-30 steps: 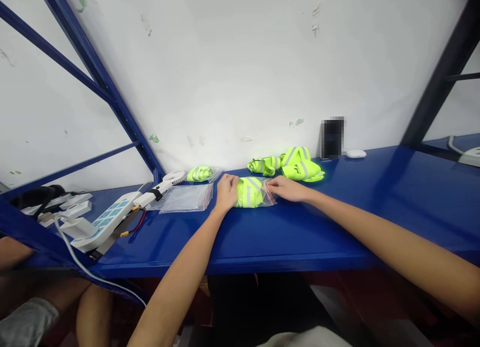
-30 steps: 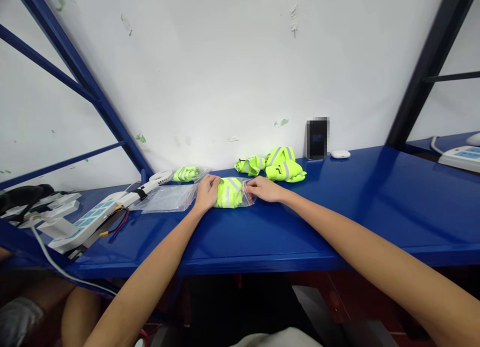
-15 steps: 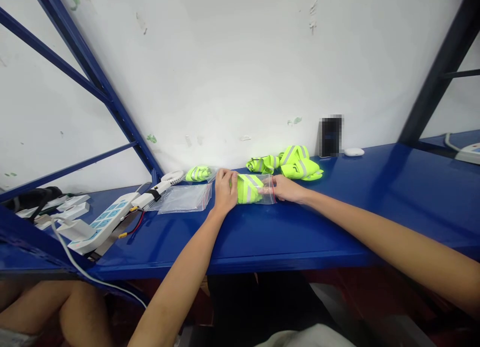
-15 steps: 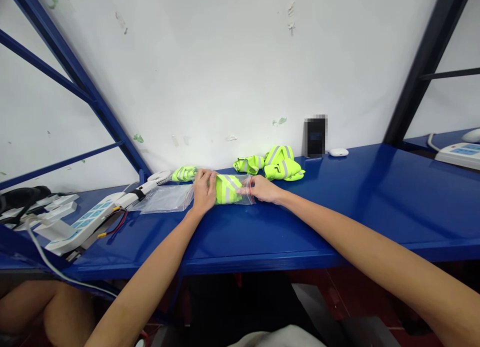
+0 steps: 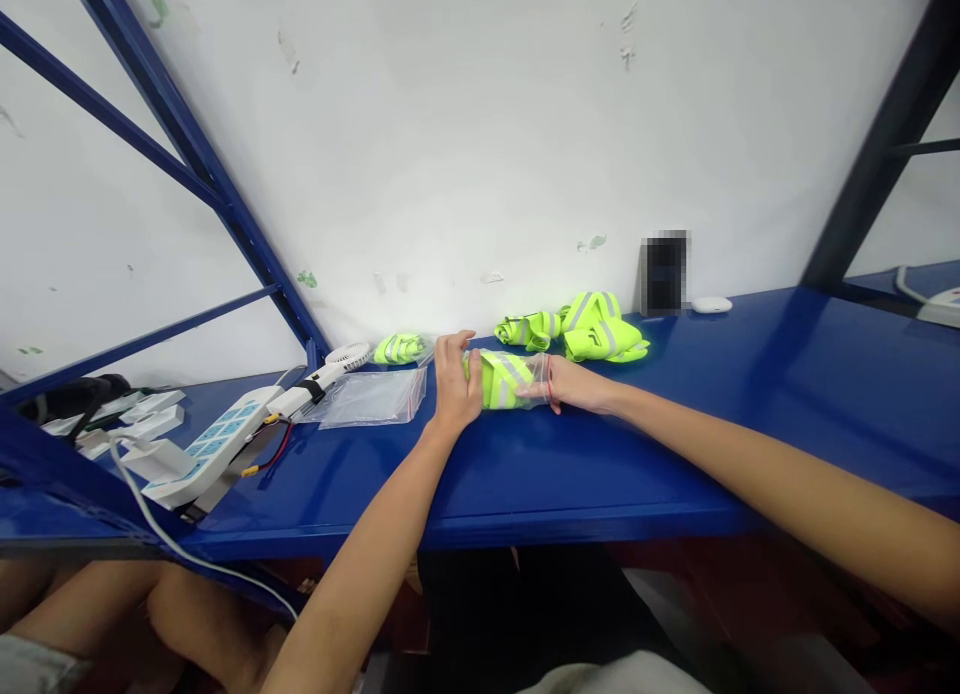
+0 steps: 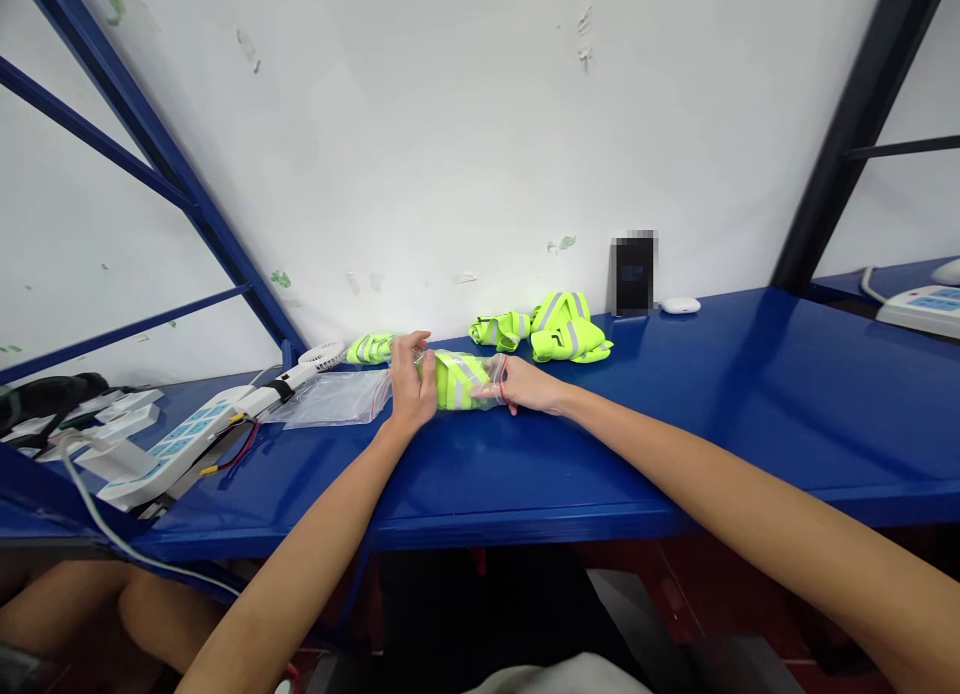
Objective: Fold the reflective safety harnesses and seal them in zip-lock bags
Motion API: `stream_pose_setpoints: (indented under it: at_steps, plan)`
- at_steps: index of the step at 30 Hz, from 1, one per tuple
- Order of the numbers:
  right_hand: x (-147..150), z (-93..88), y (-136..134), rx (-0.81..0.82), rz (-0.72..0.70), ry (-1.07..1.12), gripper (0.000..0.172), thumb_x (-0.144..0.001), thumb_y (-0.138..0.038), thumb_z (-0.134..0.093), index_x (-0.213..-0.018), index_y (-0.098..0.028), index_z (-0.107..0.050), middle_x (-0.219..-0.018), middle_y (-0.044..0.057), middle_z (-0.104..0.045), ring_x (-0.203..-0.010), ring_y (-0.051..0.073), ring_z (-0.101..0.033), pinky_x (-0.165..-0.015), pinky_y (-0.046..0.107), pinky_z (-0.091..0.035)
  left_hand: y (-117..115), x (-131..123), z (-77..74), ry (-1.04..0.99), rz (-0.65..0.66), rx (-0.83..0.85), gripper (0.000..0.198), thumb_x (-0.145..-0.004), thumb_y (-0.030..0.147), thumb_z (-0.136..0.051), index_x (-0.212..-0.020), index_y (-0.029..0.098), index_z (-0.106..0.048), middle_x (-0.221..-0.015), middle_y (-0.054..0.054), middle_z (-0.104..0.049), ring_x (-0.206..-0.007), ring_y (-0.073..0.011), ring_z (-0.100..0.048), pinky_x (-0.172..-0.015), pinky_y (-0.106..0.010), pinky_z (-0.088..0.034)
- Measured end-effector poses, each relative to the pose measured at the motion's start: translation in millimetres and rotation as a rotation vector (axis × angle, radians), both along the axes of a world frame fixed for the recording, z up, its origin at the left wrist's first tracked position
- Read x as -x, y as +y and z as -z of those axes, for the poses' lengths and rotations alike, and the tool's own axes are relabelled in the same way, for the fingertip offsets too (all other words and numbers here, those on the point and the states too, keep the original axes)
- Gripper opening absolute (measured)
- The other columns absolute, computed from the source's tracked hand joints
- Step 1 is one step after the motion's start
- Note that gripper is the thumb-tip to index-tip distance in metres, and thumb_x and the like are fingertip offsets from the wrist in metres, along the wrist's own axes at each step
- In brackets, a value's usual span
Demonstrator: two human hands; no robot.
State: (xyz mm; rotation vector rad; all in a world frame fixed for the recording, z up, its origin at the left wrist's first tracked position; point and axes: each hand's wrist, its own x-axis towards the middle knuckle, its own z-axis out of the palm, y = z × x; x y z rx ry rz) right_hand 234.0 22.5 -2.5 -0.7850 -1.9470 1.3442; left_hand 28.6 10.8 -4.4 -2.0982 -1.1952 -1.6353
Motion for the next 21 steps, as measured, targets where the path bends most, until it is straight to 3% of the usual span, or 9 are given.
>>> stream_pose_setpoints:
  at_steps: [6, 14, 21]
  plan:
    - [4.3, 2.7, 1.3, -0.041, 0.097, 0.040, 0.041, -0.065, -0.040, -0.078, -0.096, -0.016, -0.068, -0.064, -0.004, -0.055, -0.044, 0.007, -0.038, -0.035, 0.021, -0.036, 1.5, 0.6, 1.4, 0.007, 0.014, -0.037, 0.028, -0.097, 0.031, -0.037, -0.120, 0.020, -0.047, -0.112, -0.012, -0.051, -0.106, -0.0224, -0.051, -0.094, -0.039, -0.041]
    - [3.6, 0.9, -0.2, 0.019, 0.086, 0.041, 0.033, -0.062, -0.041, -0.081, -0.076, -0.015, -0.065, -0.065, -0.001, -0.055, -0.055, 0.011, -0.047, -0.045, 0.024, -0.044, 0.8, -1.5, 0.5, 0.078, 0.027, -0.090, 0.026, -0.097, 0.028, -0.037, -0.118, 0.019, -0.049, -0.110, -0.011, -0.050, -0.107, -0.0219, -0.050, -0.096, -0.039, -0.041]
    - [3.1, 2.4, 6.7, -0.016, 0.245, 0.197, 0.032, -0.065, -0.039, -0.079, -0.079, -0.015, -0.063, -0.067, -0.002, -0.054, -0.055, 0.010, -0.044, -0.047, 0.024, -0.040, 8.5, 1.5, -1.2, -0.303, -0.006, 0.052, 0.035, -0.097, 0.035, -0.036, -0.125, 0.018, -0.047, -0.119, -0.013, -0.054, -0.111, -0.0218, -0.052, -0.093, -0.035, -0.042]
